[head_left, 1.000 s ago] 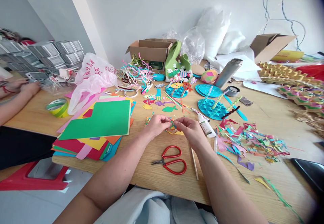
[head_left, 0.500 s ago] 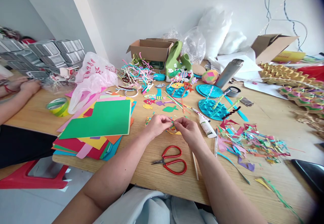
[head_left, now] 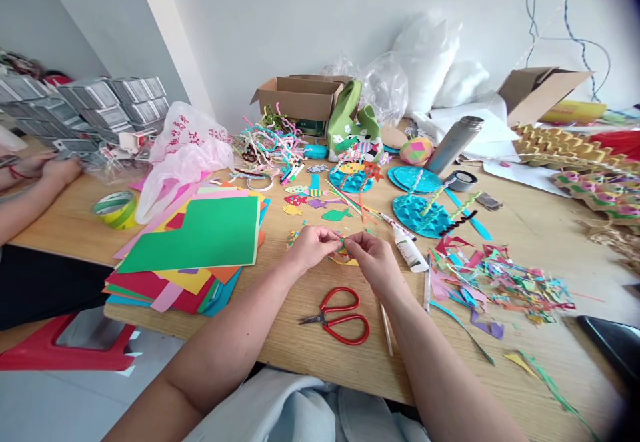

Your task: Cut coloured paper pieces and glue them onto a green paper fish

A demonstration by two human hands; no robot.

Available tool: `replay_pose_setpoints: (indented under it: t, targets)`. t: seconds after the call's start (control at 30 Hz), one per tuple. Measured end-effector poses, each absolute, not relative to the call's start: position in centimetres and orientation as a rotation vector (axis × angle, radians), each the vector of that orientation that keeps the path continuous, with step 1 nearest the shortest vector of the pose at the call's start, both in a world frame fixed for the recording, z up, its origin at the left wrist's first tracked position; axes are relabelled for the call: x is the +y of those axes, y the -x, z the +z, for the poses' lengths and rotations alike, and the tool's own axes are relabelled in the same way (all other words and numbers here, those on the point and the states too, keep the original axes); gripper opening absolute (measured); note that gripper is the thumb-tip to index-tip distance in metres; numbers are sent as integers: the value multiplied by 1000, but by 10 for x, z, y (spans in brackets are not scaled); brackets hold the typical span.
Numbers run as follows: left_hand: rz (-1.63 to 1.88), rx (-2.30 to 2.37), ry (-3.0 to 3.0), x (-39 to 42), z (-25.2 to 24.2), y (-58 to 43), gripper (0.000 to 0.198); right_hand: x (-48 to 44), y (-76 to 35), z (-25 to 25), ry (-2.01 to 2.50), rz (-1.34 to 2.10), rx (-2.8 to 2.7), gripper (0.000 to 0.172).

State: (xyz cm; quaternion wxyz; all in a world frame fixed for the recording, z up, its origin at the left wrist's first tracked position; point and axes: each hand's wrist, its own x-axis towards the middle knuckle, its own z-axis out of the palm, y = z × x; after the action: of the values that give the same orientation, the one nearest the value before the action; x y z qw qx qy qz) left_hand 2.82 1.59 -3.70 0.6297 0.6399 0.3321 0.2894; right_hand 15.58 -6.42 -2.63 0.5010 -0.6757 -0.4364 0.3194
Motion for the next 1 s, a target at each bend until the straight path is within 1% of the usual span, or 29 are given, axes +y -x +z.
replay_pose_setpoints:
  t: [0.63, 0.7, 0.87, 1.0]
  targets:
    - [665, 758, -1437, 17, -40, -29, 7, -64, -155, -28, 1632, 785, -1017, 29]
    - [659, 767, -1429, 16, -38, -29, 7, -65, -156, -27, 1605, 818, -995, 30]
    - [636, 766, -1352, 14, -31, -28, 8, -65, -157, -22, 1450, 1041, -827, 33]
    - [646, 775, -1318, 14, -28, -27, 9, -65, -157, -17, 1421, 1079, -724, 37]
